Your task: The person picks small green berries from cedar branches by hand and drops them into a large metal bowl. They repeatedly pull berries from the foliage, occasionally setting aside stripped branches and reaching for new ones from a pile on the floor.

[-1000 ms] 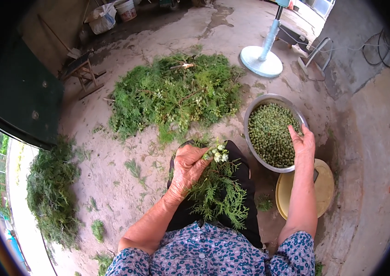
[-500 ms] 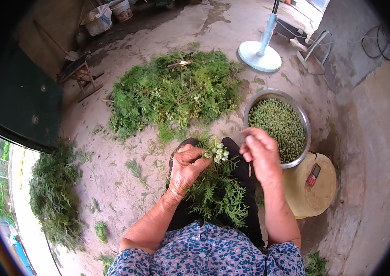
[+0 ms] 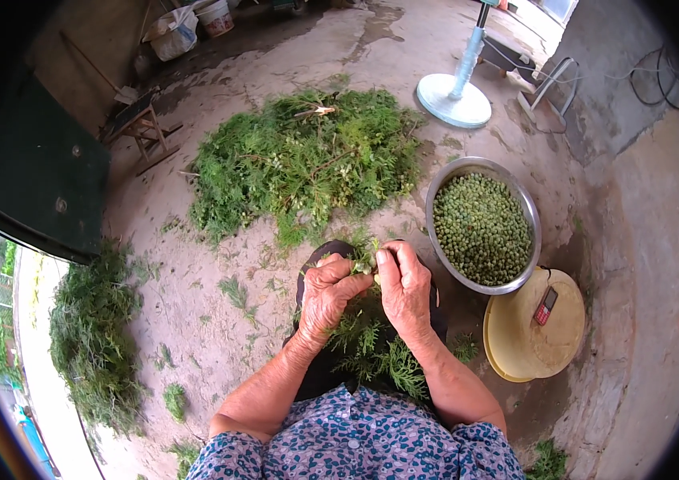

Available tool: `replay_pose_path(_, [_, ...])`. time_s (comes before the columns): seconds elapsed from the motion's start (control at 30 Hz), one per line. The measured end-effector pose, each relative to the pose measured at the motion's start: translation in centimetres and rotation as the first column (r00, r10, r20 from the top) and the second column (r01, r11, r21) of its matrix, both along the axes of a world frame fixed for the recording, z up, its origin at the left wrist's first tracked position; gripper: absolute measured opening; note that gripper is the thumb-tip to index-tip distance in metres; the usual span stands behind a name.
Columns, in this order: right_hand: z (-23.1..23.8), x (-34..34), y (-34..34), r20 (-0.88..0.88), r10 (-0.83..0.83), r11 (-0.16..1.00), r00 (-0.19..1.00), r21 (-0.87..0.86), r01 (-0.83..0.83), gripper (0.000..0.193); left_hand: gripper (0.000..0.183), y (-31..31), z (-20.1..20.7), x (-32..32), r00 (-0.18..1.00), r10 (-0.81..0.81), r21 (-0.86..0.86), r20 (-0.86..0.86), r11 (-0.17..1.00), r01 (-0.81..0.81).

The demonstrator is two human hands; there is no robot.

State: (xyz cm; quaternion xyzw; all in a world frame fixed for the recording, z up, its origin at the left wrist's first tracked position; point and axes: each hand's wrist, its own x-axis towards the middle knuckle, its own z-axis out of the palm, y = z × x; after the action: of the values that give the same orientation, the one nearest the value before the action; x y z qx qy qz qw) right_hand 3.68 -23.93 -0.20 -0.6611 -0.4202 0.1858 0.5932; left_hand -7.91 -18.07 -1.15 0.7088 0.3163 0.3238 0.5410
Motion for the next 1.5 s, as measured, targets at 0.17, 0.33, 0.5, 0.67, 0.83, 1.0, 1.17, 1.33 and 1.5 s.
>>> replay_pose_path(0.17, [-0.9,1.3,0.5,-0.507,0.085,0.995,0.858,0.090,-0.045,0.020,0.009,-0.4,0.3,0.3,0.999,0.038,-0.043,0.029,0.998,-0.037])
replay_pose_path(0.33, [0.0,2.2,-0.2,-0.903,0.240,0.965,0.356,0.181,-0.191,0.017,0.009,-0.7,0.8,0.5,0.985,0.153,-0.296,0.082,0.947,-0.122])
replay_pose_path(0.5, [0.2,1.4,-1.0,-0.880,0.213,0.974,0.424,0.155,-0.167,0.031,0.008,-0.7,1.0,0.7,0.977,0.189,-0.403,0.102,0.905,-0.133])
replay_pose_path(0.67, [-0.1,0.5,-1.0,-0.511,0.115,0.986,0.852,-0.048,-0.161,0.027,0.007,-0.5,0.4,0.9,0.983,0.184,-0.199,0.006,0.963,-0.179])
replay_pose_path(0.83, [-0.5,0.6,-1.0,-0.776,0.166,0.982,0.609,0.073,-0.175,0.020,0.007,-0.5,1.8,0.6,0.992,0.122,-0.353,0.037,0.930,-0.101])
replay_pose_path(1.0, [-0.6,-0.1,-0.8,-0.936,0.191,0.980,0.294,0.164,-0.113,0.017,0.010,-0.6,1.7,0.7,0.985,0.160,-0.346,0.069,0.930,-0.127])
replay_pose_path(1.17, [-0.3,-0.7,-0.1,-0.770,0.062,0.998,0.634,0.036,-0.054,0.019,0.011,-0.6,1.6,0.8,0.986,0.158,-0.351,0.059,0.928,-0.128])
replay_pose_path(1.33, [-1.4,2.4,0.6,-0.798,-0.088,0.991,0.596,-0.008,0.136,0.020,0.011,-1.0,0.9,0.1,0.971,0.200,-0.372,0.130,0.918,-0.139])
replay_pose_path(1.5, [0.2,2.2,0.1,-0.918,0.169,0.983,0.358,0.182,0.003,0.007,0.016,-0.6,1.1,0.5,0.965,0.244,-0.418,0.095,0.890,-0.184])
